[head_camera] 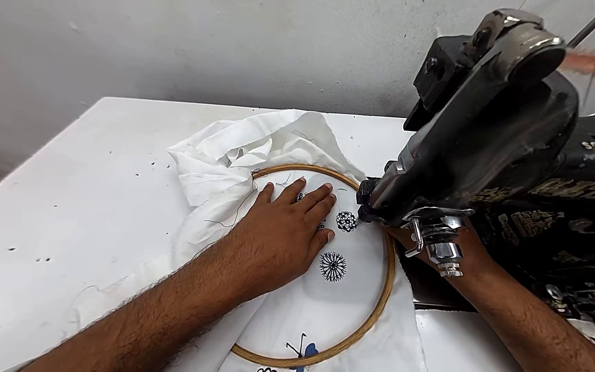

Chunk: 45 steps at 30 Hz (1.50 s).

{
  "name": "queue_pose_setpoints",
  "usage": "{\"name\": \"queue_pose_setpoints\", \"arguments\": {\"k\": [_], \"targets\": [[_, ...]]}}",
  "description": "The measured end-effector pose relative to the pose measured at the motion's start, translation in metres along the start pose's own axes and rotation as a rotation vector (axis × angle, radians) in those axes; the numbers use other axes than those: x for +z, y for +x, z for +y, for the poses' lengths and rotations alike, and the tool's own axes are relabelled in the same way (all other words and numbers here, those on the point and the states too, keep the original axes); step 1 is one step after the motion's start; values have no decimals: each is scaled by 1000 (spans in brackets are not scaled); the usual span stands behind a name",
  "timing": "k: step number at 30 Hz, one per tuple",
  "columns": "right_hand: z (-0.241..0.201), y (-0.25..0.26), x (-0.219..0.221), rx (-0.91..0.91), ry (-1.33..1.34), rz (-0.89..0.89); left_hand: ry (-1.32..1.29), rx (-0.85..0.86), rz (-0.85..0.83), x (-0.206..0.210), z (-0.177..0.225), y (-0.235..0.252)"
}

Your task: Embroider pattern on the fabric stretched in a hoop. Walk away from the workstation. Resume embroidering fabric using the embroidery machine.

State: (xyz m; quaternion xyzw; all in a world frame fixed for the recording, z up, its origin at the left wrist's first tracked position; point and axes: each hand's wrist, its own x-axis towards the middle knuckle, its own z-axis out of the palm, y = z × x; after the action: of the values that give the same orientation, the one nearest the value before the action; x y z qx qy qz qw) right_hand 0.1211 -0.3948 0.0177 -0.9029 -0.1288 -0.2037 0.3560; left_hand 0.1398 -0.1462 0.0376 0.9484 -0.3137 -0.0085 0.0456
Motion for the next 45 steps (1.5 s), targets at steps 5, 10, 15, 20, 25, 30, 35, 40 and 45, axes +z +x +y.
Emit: {"name": "queue_pose_setpoints", "arguments": {"k": [5, 10, 15, 20, 25, 30, 35, 40, 45], "targets": [[2, 4, -2, -67, -72, 14, -16, 8, 3, 1, 2, 0], [3, 0, 2, -4, -19, 5, -6, -3, -13, -1, -1, -1], [-2, -1, -2, 52, -41, -36, -6, -5, -27, -2, 1, -2], [2, 3, 0, -29, 15, 17, -4, 2, 13, 1, 1, 1], [3, 0, -1, -38, -61, 11, -15, -3, -3, 0, 1, 0], [-7, -1, -4, 31, 3, -26, -17, -22, -34, -4, 3, -3], [-9, 1, -7, 43, -61, -58, -5, -8, -24, -3, 4, -3], [-5, 1, -6, 8, -26, -24, 5, 13, 7, 0, 4, -2], [-4, 3, -6, 13, -53, -25, -4, 16, 24, 1, 5, -1]]}}
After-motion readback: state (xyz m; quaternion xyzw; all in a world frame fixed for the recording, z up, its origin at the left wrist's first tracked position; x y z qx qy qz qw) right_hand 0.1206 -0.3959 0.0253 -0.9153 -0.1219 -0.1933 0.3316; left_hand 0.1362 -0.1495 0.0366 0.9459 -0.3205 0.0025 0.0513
